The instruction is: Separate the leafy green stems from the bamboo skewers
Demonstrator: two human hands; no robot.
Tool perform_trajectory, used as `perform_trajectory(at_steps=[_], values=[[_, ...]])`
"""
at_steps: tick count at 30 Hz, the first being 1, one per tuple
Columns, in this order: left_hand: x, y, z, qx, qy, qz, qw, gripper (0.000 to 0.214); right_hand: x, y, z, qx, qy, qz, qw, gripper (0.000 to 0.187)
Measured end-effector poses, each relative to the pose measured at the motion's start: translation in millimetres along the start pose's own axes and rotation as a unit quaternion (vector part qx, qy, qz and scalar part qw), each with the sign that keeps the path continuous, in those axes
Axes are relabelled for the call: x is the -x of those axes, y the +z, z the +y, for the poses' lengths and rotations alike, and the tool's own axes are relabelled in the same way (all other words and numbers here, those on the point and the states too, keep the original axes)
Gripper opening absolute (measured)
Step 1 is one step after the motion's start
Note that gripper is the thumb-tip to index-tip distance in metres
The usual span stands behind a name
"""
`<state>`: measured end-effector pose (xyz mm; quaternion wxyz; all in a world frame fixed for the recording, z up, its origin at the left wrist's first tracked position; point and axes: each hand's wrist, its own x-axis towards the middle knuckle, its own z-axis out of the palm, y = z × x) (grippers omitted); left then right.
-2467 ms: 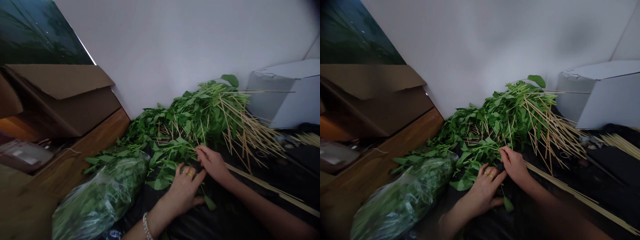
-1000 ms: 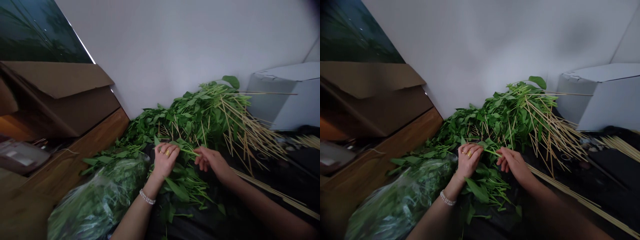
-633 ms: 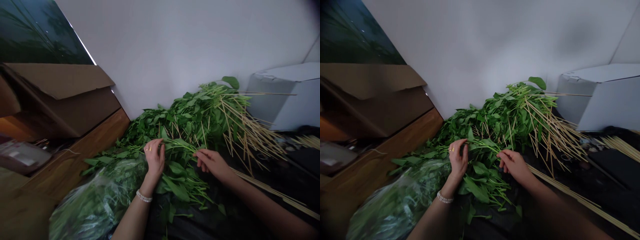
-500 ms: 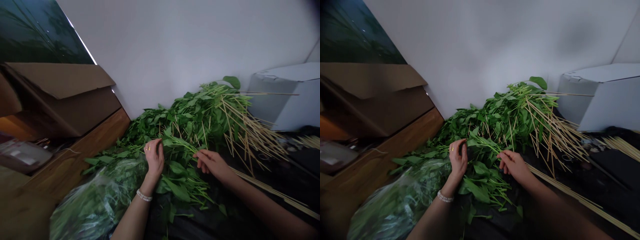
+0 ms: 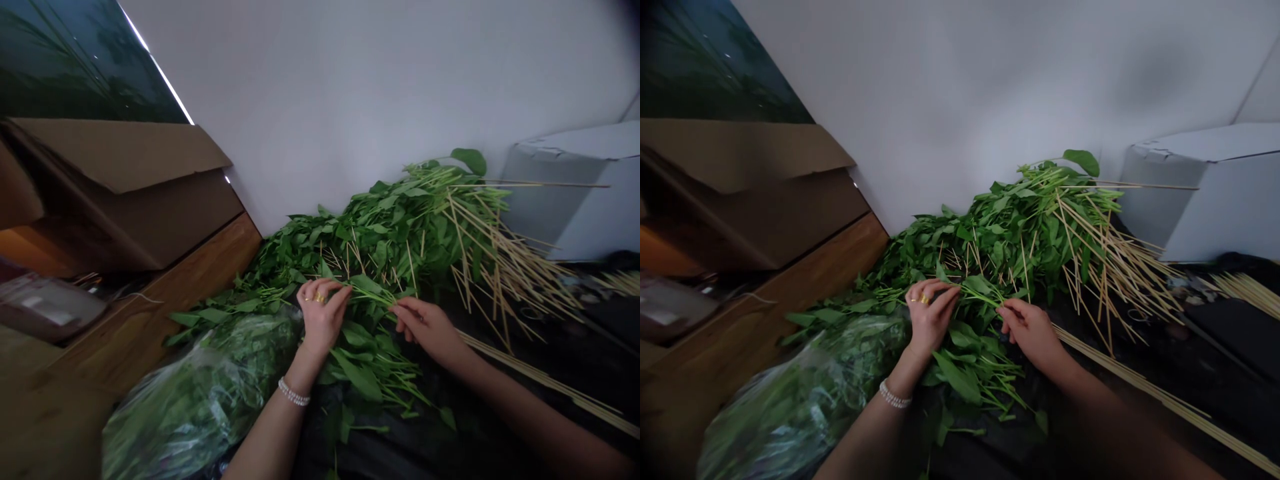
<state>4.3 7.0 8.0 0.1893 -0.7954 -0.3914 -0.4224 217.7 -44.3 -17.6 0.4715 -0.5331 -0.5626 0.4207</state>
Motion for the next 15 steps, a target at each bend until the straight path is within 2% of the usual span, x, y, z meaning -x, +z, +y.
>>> perform_trajectory(at_steps=[7,12,15], values=[[1.3,4.0,2.7,0.012,0.030,-0.101,0.994,0.020,-0.4,0.8,8.6,0.053,-0.027,-0.024,0.998,0.033],[0.8,4.8,1.0,0.017,0.039,-0.124,0.991,0.020,-1.0,0.1,10.1,0.075,-0.037,-0.020,0.996,0.034],[0.5,4.9,3.0,0.027,0.044,-0.116,0.992,0.018,0.1,0.5,7.7,0.079,-0.041,-0.020,0.996,0.033]])
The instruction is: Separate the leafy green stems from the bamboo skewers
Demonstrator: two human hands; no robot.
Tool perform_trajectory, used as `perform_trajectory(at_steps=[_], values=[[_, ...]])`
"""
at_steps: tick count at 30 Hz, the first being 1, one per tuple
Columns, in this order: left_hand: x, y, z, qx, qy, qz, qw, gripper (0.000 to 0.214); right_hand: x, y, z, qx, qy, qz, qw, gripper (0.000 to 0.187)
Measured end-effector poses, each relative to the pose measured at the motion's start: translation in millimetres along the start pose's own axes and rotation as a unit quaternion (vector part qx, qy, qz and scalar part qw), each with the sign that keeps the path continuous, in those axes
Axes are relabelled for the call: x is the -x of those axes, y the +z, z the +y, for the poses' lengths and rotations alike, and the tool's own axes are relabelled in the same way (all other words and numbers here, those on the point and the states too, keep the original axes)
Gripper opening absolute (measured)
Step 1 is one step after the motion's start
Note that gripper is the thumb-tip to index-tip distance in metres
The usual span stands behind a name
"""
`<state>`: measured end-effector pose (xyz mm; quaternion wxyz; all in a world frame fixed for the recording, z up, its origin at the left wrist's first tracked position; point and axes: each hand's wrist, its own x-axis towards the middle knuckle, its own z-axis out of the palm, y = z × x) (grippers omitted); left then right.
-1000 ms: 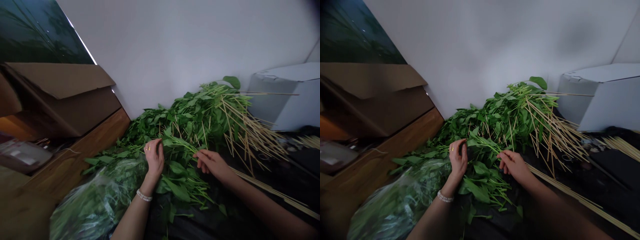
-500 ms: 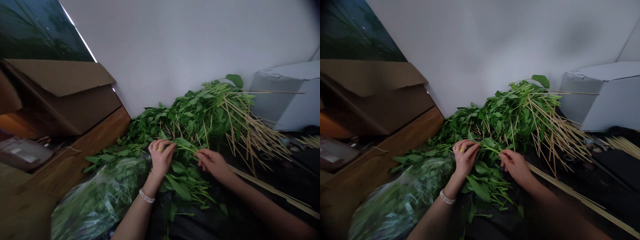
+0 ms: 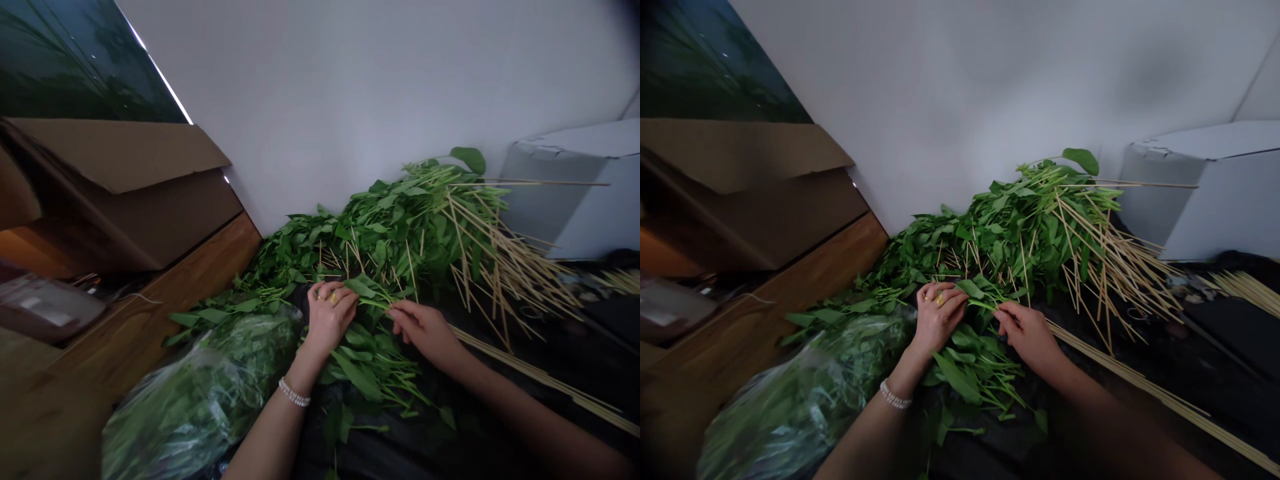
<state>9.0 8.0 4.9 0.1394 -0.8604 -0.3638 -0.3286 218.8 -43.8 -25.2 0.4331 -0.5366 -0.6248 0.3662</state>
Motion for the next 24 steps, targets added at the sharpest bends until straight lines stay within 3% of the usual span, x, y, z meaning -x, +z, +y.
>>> perform_trajectory(at_steps=[4,7,9,11,13,15,20,24], values=[[-1.5,2.0,7.4,0.031,-0.033,0.027,0.999,0.013,2.7,0.9,-6.7,0.005,-0.008,-0.007,1.000,0.029],[-2.8,4.6,3.2,0.089,-0.131,0.051,0.986,0.010,3.3,0.9,-10.0,-0.025,0.004,-0.016,1.000,0.029],[-2.9,5.2,-9.1,0.147,-0.231,0.090,0.957,0.010,1.9,-0.2,-9.1,-0.059,0.024,-0.006,0.998,0.031],[-2.0,3.9,-25.0,0.192,-0.333,0.150,0.911,0.013,-0.5,-1.7,-6.3,-0.096,0.043,0.007,0.994,0.035],[-0.8,1.6,-37.3,0.217,-0.379,0.189,0.879,0.014,-2.8,-2.8,-3.5,-0.127,0.060,0.002,0.990,0.039],[0.4,-0.6,-41.2,0.225,-0.374,0.201,0.877,0.016,-3.7,-2.9,-2.6,-0.147,0.078,-0.012,0.986,0.042],[2.9,-2.9,-26.5,0.162,-0.301,0.196,0.919,0.020,-1.0,-2.0,-7.4,-0.162,0.112,-0.030,0.980,0.044],[4.3,-4.8,-17.1,0.136,-0.266,0.206,0.932,0.023,0.3,-3.2,-9.6,-0.186,0.127,-0.039,0.973,0.042]])
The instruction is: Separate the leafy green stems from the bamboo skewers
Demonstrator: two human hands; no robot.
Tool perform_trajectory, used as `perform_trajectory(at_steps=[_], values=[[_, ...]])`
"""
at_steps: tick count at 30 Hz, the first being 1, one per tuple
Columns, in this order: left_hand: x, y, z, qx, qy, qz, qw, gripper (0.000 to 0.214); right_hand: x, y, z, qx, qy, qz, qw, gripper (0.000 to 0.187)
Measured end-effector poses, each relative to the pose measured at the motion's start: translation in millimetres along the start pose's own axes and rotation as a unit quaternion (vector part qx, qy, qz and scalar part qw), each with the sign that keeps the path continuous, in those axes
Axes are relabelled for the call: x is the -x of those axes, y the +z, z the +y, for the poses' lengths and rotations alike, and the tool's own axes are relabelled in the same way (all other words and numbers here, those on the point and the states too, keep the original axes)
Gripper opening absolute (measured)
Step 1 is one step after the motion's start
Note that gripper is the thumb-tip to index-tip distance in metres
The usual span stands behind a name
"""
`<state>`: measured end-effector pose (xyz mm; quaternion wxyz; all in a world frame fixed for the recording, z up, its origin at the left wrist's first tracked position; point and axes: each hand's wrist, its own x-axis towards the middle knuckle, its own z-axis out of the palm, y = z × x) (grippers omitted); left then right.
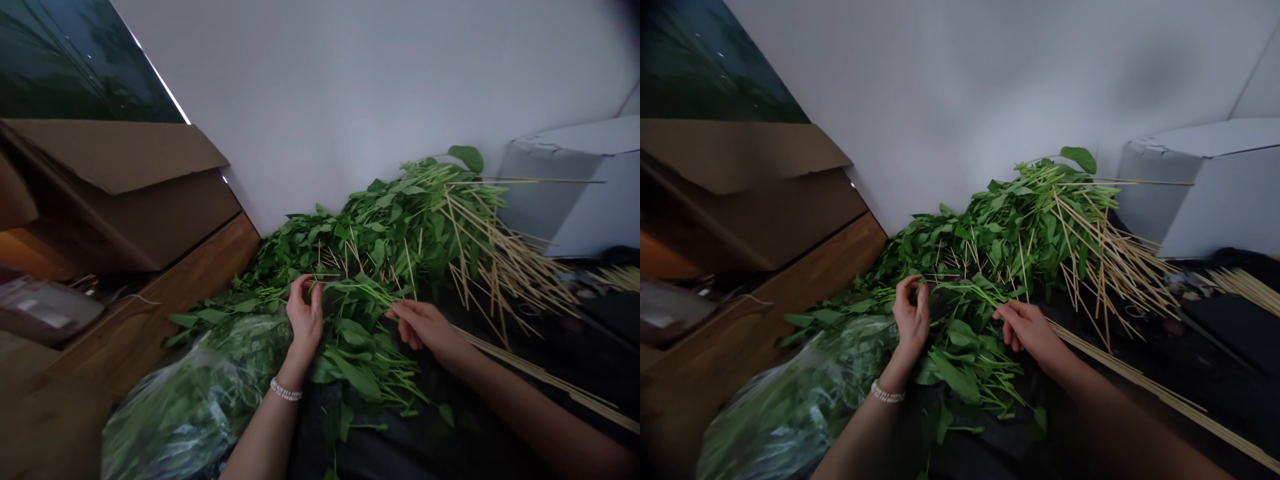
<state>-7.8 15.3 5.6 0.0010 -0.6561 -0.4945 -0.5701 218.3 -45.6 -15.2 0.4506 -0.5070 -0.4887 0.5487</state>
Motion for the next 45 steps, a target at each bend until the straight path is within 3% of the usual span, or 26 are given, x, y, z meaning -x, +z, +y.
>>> perform_trajectory(at_steps=[2,7,11,18,23,32,37,39,42,45], values=[[0.7,-0.8,2.8,-0.006,0.018,-0.006,1.000,0.029,-0.1,-0.4,0.0,-0.020,0.006,-0.006,1.000,0.042],[0.9,-1.7,8.0,-0.033,0.117,-0.027,0.992,0.010,-0.2,-0.7,0.1,-0.063,0.021,-0.016,0.998,0.043],[5.4,0.8,9.7,-0.034,0.169,-0.049,0.984,0.012,0.2,-1.0,0.7,-0.058,0.019,-0.023,0.998,0.043],[18.0,7.2,18.5,-0.066,0.307,-0.148,0.938,0.027,-1.8,3.1,4.9,0.022,-0.011,-0.038,0.999,0.038],[20.4,10.0,22.7,-0.108,0.342,-0.197,0.913,0.024,3.7,9.8,3.6,0.108,-0.064,-0.040,0.991,0.029],[15.2,11.0,21.9,-0.149,0.350,-0.262,0.887,0.023,2.3,9.0,9.6,0.207,-0.151,-0.018,0.967,0.023],[18.2,13.6,25.0,-0.138,0.333,-0.255,0.897,0.015,3.7,8.8,8.8,0.348,-0.224,0.000,0.910,0.025],[20.1,16.6,28.4,-0.109,0.300,-0.242,0.916,0.014,4.9,8.9,9.1,0.383,-0.246,0.009,0.890,0.027],[14.9,17.3,27.4,-0.052,0.207,-0.219,0.952,0.014,5.7,7.2,9.2,0.386,-0.264,0.020,0.884,0.027],[-1.9,7.9,13.7,-0.026,0.058,-0.120,0.991,0.021,4.7,4.0,9.4,0.371,-0.267,0.043,0.888,0.025]])
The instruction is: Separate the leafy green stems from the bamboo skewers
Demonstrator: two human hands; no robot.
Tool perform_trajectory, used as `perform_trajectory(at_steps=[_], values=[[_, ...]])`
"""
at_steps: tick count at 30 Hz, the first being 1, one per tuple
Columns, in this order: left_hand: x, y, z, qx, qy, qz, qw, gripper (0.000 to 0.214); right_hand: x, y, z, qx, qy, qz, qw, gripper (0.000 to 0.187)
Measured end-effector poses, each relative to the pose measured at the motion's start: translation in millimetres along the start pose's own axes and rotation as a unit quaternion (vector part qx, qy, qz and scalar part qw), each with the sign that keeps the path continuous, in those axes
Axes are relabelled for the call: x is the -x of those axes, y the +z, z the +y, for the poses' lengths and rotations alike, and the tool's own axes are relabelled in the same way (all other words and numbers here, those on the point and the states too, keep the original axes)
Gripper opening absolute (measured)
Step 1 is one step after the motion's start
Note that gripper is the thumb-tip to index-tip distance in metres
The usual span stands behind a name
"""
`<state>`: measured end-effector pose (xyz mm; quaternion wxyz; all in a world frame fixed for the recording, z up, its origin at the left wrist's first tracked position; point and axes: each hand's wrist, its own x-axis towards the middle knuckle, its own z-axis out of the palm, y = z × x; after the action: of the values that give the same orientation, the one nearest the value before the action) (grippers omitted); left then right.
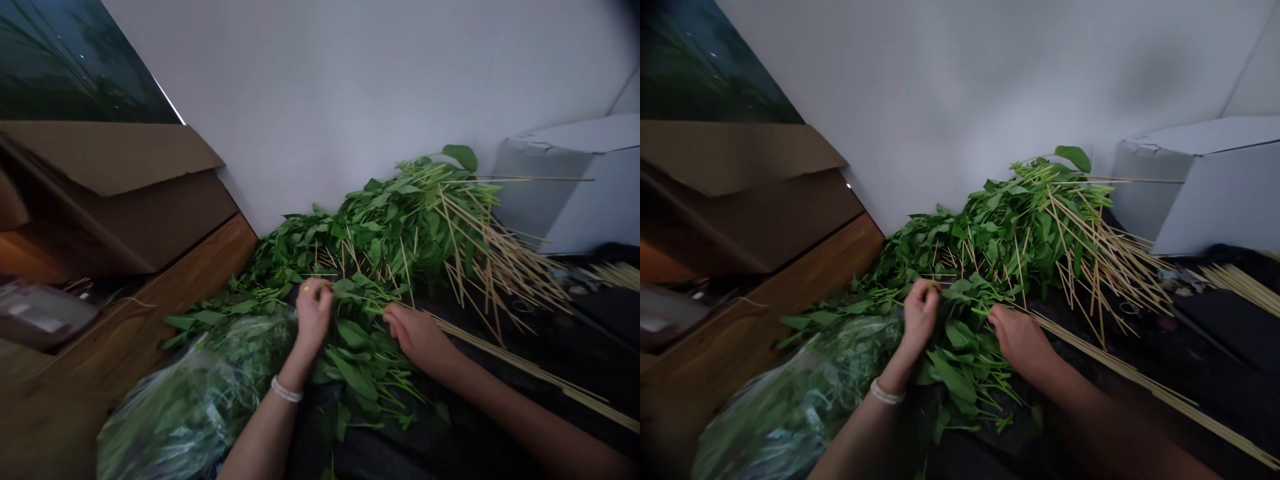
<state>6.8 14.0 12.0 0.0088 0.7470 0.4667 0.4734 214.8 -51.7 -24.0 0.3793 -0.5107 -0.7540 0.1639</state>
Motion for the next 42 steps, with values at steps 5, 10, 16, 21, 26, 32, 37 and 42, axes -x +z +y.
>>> perform_trajectory(at_steps=[5,10,16,21,26,32,37,42], values=[[-9.4,-19.6,-12.7,-0.063,-0.028,0.051,0.996,0.023,0.9,3.8,3.3,0.005,-0.018,0.014,1.000,0.020],[6.3,-9.1,21.2,-0.096,0.144,-0.048,0.984,0.019,7.4,15.5,6.9,0.093,-0.095,-0.001,0.991,0.029],[19.6,4.0,39.4,-0.086,0.258,-0.229,0.935,0.020,11.4,14.2,2.4,0.233,-0.132,0.032,0.963,0.022],[20.4,3.8,39.3,-0.125,0.241,-0.277,0.922,0.021,9.4,6.9,-8.3,0.296,-0.141,0.039,0.944,0.021],[20.0,4.3,39.4,-0.175,0.257,-0.294,0.904,0.015,6.5,3.5,-15.1,0.339,-0.135,0.022,0.931,0.019],[22.1,2.6,41.8,-0.139,0.256,-0.286,0.913,0.016,5.1,1.9,-17.5,0.111,-0.031,0.017,0.993,0.020],[24.1,5.3,40.3,-0.015,0.185,-0.257,0.948,0.018,0.1,-0.2,-21.6,-0.268,0.152,-0.038,0.950,0.020],[9.9,-2.4,16.3,0.131,-0.063,-0.056,0.988,0.024,-6.3,-6.7,-14.1,-0.380,0.206,0.003,0.902,0.019]])
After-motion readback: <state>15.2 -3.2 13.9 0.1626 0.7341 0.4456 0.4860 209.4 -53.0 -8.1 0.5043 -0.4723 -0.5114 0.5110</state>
